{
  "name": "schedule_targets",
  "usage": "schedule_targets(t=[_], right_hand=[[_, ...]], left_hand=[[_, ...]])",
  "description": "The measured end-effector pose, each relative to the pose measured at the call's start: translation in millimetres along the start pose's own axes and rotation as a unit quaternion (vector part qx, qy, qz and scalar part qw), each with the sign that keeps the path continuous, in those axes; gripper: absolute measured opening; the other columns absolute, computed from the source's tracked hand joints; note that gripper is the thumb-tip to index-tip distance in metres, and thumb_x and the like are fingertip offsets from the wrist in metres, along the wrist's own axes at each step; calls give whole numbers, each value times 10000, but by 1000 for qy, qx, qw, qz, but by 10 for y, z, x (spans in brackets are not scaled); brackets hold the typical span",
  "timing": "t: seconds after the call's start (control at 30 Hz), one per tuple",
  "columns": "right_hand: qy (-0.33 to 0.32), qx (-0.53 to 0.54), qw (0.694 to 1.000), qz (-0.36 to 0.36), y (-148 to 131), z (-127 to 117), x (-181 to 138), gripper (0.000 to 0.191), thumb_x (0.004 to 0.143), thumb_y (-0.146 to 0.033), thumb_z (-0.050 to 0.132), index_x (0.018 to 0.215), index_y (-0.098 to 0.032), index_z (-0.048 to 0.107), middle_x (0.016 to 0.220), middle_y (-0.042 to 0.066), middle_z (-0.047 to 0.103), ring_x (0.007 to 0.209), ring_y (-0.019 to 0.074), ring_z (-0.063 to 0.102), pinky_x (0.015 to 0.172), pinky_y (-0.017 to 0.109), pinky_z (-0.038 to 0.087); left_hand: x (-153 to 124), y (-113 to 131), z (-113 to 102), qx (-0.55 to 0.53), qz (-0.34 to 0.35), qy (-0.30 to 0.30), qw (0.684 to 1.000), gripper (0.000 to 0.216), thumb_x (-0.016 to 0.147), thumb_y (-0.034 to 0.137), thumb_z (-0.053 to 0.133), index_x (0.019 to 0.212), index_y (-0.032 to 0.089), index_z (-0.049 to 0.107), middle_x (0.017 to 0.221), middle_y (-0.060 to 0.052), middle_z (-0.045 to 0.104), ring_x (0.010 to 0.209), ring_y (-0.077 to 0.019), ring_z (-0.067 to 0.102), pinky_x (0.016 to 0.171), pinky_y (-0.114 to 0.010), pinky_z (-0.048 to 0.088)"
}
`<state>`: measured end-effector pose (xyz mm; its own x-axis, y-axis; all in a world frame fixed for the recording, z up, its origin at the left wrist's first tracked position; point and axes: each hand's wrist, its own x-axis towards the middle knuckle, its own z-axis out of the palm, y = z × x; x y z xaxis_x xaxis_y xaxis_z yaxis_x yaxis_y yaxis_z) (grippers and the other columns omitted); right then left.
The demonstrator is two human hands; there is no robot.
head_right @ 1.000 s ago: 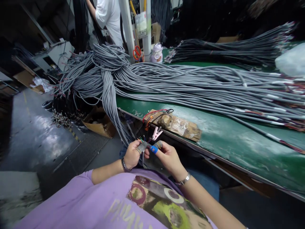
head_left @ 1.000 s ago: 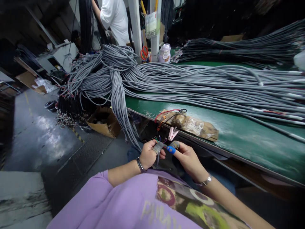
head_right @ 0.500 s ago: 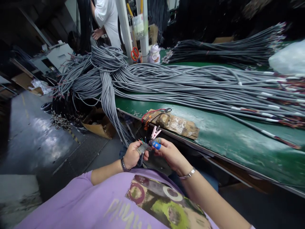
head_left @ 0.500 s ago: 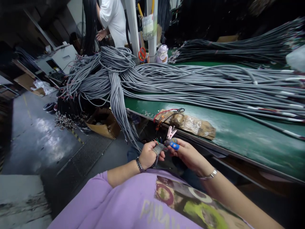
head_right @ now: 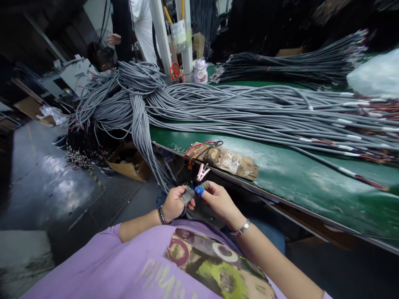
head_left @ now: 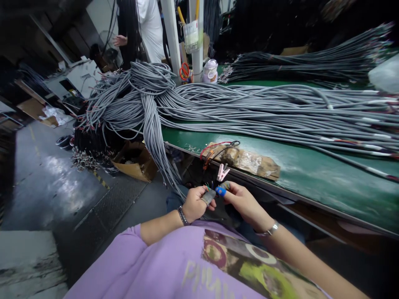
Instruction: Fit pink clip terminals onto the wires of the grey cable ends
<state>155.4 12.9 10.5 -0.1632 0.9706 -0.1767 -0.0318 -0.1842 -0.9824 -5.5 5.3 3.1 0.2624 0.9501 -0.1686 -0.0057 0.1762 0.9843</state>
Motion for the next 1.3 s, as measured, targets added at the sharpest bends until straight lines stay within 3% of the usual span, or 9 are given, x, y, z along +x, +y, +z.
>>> schedule_targets(t=[0.13,0.37,0.53,0.63,0.73,0.83,1.03,1.3], right_hand=[[-5,-1,1000,1,-41,13,-15,400,594,-537,775,667,-185,599,620,-11,563,581,133,478,543,264,402],[9,42,999,-24,38,44,-35,333,663,-493,754,676,-190,617,599,-11,559,562,126,464,558,272,392],[31,41,999,-12,70,61,-31,325,626,-476,772,643,-186,626,604,-6,569,570,130,469,550,271,388],[37,77,996,4,84,33,-14,301,619,-442,783,660,-185,633,620,-3,576,579,129,486,557,268,407],[17,155,987,33,58,9,7,304,621,-424,794,757,-195,649,749,22,641,663,147,566,625,285,465],[4,163,986,36,-2,29,28,355,595,-412,821,824,-204,646,844,39,677,721,161,603,660,295,486],[26,124,992,2,-30,130,53,379,563,-376,847,798,-198,608,683,-15,626,593,126,550,577,264,441],[78,162,984,2,55,132,48,355,538,-314,860,766,-206,610,658,-23,630,597,130,565,584,264,451]], left_hand=[[6,-22,3,10,6,3,1000,497,700,632,629,646,144,557,563,-14,582,479,-101,553,493,-236,490],[2,37,13,-33,-42,27,998,470,689,610,645,690,150,546,571,-16,613,457,-110,572,442,-207,436],[27,-7,14,-69,-48,61,995,471,656,599,674,710,151,539,556,0,606,427,-94,550,426,-195,416],[39,-38,-6,-72,-49,48,995,476,647,599,683,702,148,541,536,7,591,412,-91,537,414,-194,413],[39,-68,-26,-60,-40,21,997,463,674,591,667,697,143,553,538,2,591,405,-89,531,407,-195,414],[32,-86,-32,-42,-34,-6,999,432,693,559,665,722,138,573,546,1,594,409,-89,532,417,-201,428],[22,-58,-28,-8,-36,-26,999,433,699,567,650,725,141,577,534,4,580,423,-92,529,433,-207,438],[33,-58,-22,-17,-36,0,999,453,695,586,654,666,145,554,543,-5,590,427,-92,540,424,-199,423]])
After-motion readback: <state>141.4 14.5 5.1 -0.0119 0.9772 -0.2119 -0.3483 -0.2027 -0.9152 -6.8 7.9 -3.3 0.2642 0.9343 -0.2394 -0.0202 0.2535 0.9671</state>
